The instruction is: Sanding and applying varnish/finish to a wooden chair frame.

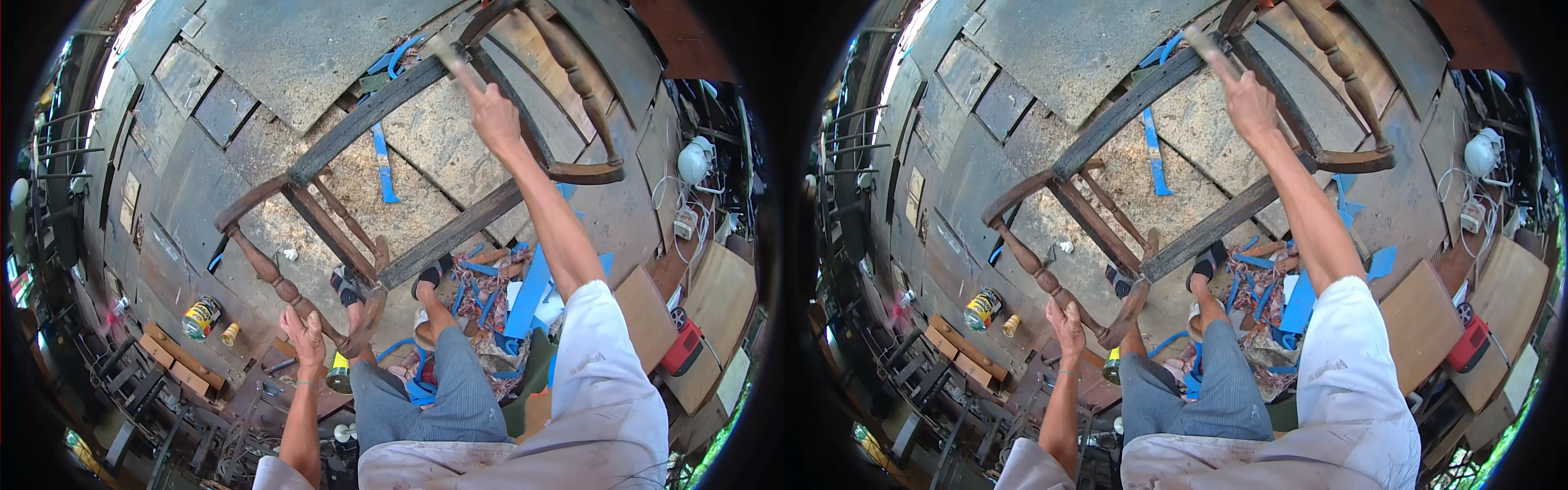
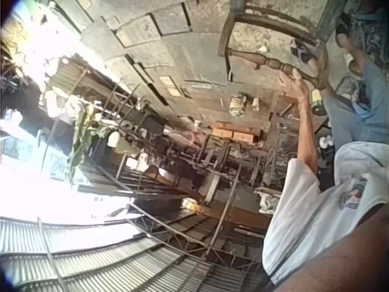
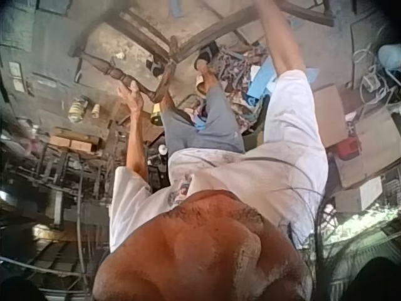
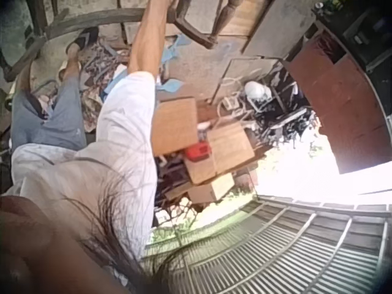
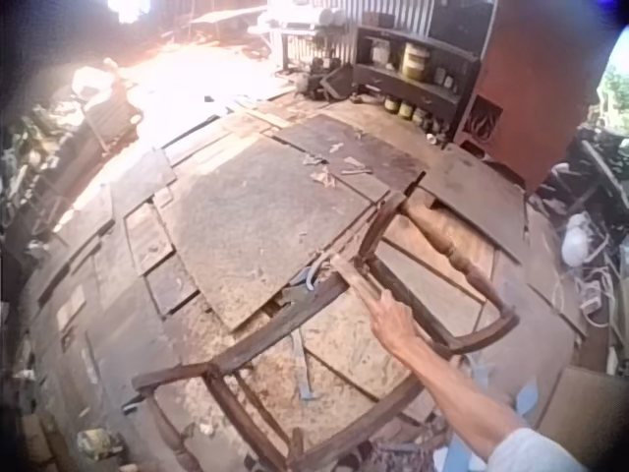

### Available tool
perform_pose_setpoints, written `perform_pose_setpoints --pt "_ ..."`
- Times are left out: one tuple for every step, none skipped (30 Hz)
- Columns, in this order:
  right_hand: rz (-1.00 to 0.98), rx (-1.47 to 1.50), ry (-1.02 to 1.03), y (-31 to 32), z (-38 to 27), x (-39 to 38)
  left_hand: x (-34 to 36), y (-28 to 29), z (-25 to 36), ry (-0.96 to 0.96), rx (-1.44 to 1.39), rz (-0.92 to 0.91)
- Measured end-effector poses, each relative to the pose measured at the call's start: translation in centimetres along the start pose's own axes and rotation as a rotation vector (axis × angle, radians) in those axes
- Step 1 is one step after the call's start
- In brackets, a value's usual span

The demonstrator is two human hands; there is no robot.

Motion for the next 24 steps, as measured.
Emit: perform_pose_setpoints --pt "-0.073 0.031 0.087 0.2 -1.7 -1.3 -0.7 0.0 -0.8 0.000 -0.001 0.061" --pt "-0.072 0.036 0.093 0.7 -1.9 -2.5 -0.5 -0.1 -0.3 0.004 0.001 0.068" --pt "-0.050 -0.002 0.128 1.7 -1.6 -3.8 -0.2 0.1 0.8 0.043 -0.074 0.081" --pt "-0.030 -0.035 0.163 2.3 -1.3 -4.3 -0.2 0.2 1.3 0.084 -0.147 0.095" --pt "-0.110 -0.060 0.090 2.3 -0.5 -3.4 -0.2 0.1 1.2 0.054 -0.113 0.106" --pt "-0.107 -0.058 0.092 1.8 0.3 -1.3 -0.2 0.1 1.0 0.053 -0.112 0.110" --pt "-0.036 -0.165 0.070 1.1 1.8 1.7 0.1 -0.2 1.2 0.015 -0.084 0.098" --pt "0.034 -0.271 0.052 0.8 2.7 4.1 0.3 -0.5 1.7 -0.020 -0.057 0.089" --pt "0.037 -0.281 0.052 0.0 2.8 5.7 0.8 -1.1 2.1 -0.023 -0.066 0.087" --pt "0.013 -0.187 -0.002 -1.2 1.6 6.6 1.3 -1.1 3.0 -0.022 -0.104 0.105" --pt "-0.012 -0.095 -0.057 -2.1 0.4 7.1 1.2 -0.9 3.5 -0.021 -0.142 0.122" --pt "-0.334 0.189 -0.268 -3.5 -0.8 7.3 1.0 -0.6 3.1 -0.023 -0.138 0.124" --pt "-0.242 0.097 0.016 -3.4 -2.3 5.9 0.4 -0.4 2.3 -0.002 -0.121 0.111" --pt "-0.150 0.016 0.309 -2.9 -4.7 3.3 -0.1 0.0 1.6 0.032 -0.093 0.109" --pt "-0.146 0.014 0.317 -1.9 -4.8 1.5 0.1 -0.1 2.0 0.033 -0.097 0.116" --pt "-0.155 0.037 0.265 -0.8 -4.6 -0.2 0.3 0.0 2.6 0.052 -0.135 0.131" --pt "-0.165 0.051 0.209 0.1 -3.9 -1.0 0.4 -0.1 3.1 0.068 -0.178 0.139" --pt "-0.162 0.047 0.211 0.6 -3.0 -0.7 0.4 -0.3 3.1 0.066 -0.183 0.142" --pt "-0.100 0.044 0.149 1.1 -1.5 -0.2 0.2 -0.4 3.0 0.076 -0.214 0.143" --pt "-0.038 0.038 0.085 1.4 0.1 0.4 0.1 -0.7 2.9 0.086 -0.248 0.143" --pt "0.044 -0.017 0.056 1.4 1.5 1.6 0.1 -0.9 2.9 0.089 -0.250 0.143" --pt "0.129 -0.072 0.025 1.2 2.6 3.3 0.3 -0.9 3.1 0.061 -0.214 0.143" --pt "0.070 -0.108 -0.020 -0.1 3.8 4.7 0.7 -1.3 3.5 0.028 -0.186 0.142" --pt "0.062 -0.103 -0.016 -1.0 1.8 3.7 0.4 -1.3 3.0 0.036 -0.181 0.142"
Point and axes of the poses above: each hand's wrist, its own x-axis towards the middle knuckle, its own y-axis out of the back of the hand, z = x × y, the point moved 3 cm from there along x, towards the middle knuckle, and after that the axes turned 11 degrees about -y, right-handed, at the moved point
